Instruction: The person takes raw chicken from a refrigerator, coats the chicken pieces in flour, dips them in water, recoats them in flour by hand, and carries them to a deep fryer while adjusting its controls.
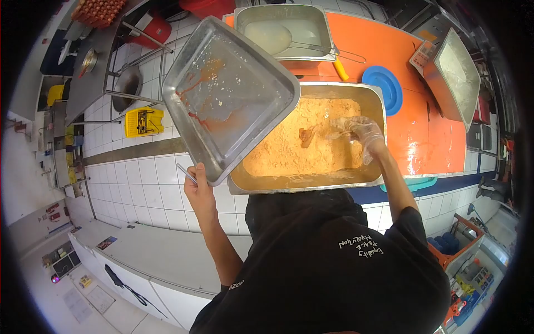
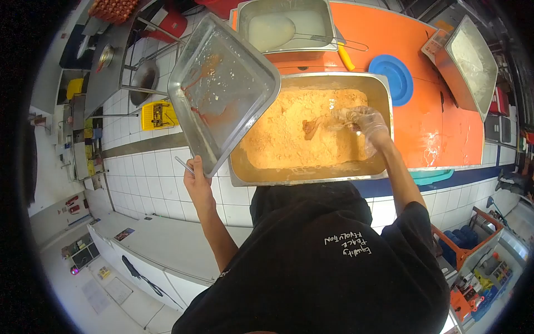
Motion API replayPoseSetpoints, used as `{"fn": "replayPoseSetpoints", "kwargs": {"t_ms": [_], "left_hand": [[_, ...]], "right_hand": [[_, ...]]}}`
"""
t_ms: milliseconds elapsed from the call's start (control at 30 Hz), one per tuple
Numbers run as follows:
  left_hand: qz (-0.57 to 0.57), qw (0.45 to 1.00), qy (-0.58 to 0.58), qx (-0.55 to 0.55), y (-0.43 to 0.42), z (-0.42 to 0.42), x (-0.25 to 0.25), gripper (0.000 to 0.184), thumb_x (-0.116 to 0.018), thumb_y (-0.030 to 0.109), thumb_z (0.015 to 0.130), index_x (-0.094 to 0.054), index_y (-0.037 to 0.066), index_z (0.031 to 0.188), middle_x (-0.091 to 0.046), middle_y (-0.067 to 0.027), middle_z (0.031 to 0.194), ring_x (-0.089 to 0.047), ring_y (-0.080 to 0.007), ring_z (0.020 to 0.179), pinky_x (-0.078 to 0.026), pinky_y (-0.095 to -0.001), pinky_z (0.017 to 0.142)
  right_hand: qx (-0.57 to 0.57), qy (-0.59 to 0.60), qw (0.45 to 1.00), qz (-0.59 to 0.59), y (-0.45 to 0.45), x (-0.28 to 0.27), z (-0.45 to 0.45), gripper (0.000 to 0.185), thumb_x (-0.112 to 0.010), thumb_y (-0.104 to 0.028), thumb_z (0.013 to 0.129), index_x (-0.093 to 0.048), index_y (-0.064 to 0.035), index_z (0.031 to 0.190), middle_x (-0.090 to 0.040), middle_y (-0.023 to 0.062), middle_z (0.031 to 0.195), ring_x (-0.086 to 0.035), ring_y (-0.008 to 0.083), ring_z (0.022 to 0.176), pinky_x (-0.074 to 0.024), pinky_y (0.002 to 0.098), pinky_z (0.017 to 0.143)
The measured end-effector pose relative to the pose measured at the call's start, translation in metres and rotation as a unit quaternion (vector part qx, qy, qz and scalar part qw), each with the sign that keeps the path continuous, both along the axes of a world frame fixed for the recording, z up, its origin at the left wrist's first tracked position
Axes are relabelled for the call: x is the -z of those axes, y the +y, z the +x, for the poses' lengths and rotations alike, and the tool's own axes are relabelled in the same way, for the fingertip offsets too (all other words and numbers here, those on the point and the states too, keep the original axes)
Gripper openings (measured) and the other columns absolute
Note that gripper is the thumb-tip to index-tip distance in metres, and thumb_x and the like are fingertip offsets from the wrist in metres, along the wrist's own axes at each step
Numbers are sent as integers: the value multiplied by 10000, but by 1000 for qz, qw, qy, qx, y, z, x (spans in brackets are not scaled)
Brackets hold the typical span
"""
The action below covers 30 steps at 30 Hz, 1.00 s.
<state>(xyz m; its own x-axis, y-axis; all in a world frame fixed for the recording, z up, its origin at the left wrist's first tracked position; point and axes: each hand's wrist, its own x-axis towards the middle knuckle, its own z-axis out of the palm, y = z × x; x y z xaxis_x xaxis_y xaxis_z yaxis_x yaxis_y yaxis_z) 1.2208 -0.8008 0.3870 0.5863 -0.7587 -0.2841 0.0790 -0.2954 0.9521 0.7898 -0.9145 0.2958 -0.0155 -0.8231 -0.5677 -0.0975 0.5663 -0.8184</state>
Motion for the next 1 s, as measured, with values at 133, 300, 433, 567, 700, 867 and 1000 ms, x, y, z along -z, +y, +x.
{"fn": "replayPoseSetpoints", "kwargs": {"t_ms": [133, 300, 433, 567, 700, 867, 1000], "left_hand": [[-6, 1000, 10, -8, -3, 3, 6, 351, -603, 265, 1053, -431, 139, 774, -393, 84, 681, -276, -6, 601, -207, -221, 516], [7, 1000, -21, -14, 2, 13, 12, 371, -602, 270, 1053, -408, 138, 766, -362, 84, 686, -274, -17, 610, -215, -233, 523], [10, 999, -34, -25, 4, 18, 15, 388, -602, 285, 1053, -401, 131, 759, -344, 85, 681, -273, -20, 612, -213, -235, 527], [14, 999, -31, -42, 10, 20, 13, 395, -602, 291, 1054, -400, 127, 757, -332, 88, 681, -270, -18, 624, -207, -232, 535], [4, 999, -26, -47, 17, 25, 13, 394, -603, 296, 1054, -404, 128, 758, -323, 91, 682, -264, -18, 627, -202, -233, 536], [53, 996, -34, -63, 25, 31, 6, 398, -606, 294, 1051, -401, 129, 752, -311, 91, 699, -253, -27, 658, -202, -235, 567], [63, 995, -34, -72, 20, 30, 10, 399, -605, 296, 1048, -398, 126, 753, -312, 87, 710, -255, -33, 677, -210, -238, 588]], "right_hand": [[-125, 15, 989, -82, -29, 0, -37, 161, -687, -174, 970, -655, -35, 1044, -608, -12, 863, -579, 84, 728, -520, 246, 662], [-69, -192, 979, 8, -96, -128, 28, 204, -647, -2, 918, -671, 68, 1109, -682, 64, 1022, -635, 161, 894, -554, 306, 846], [-170, -120, 966, -156, -185, -105, 52, 302, -623, -151, 1002, -632, 58, 1219, -651, 98, 1215, -605, 135, 1032, -516, 230, 850], [-254, 112, 881, -383, -292, -17, 97, 305, -649, -228, 1008, -678, 54, 1119, -664, 98, 1124, -631, 149, 1028, -516, 226, 836], [-231, -63, 955, -175, -334, 26, 156, 340, -736, -324, 951, -732, 5, 1037, -670, 34, 864, -676, 172, 837, -517, 220, 761], [-276, 366, 846, -271, -363, 87, 182, 380, -817, -417, 830, -775, -74, 989, -758, 131, 902, -739, 271, 805, -558, 349, 723], [-326, 480, 761, -289, -369, 101, 185, 355, -803, -419, 831, -781, -88, 959, -754, 178, 929, -742, 304, 854, -566, 415, 757]]}}
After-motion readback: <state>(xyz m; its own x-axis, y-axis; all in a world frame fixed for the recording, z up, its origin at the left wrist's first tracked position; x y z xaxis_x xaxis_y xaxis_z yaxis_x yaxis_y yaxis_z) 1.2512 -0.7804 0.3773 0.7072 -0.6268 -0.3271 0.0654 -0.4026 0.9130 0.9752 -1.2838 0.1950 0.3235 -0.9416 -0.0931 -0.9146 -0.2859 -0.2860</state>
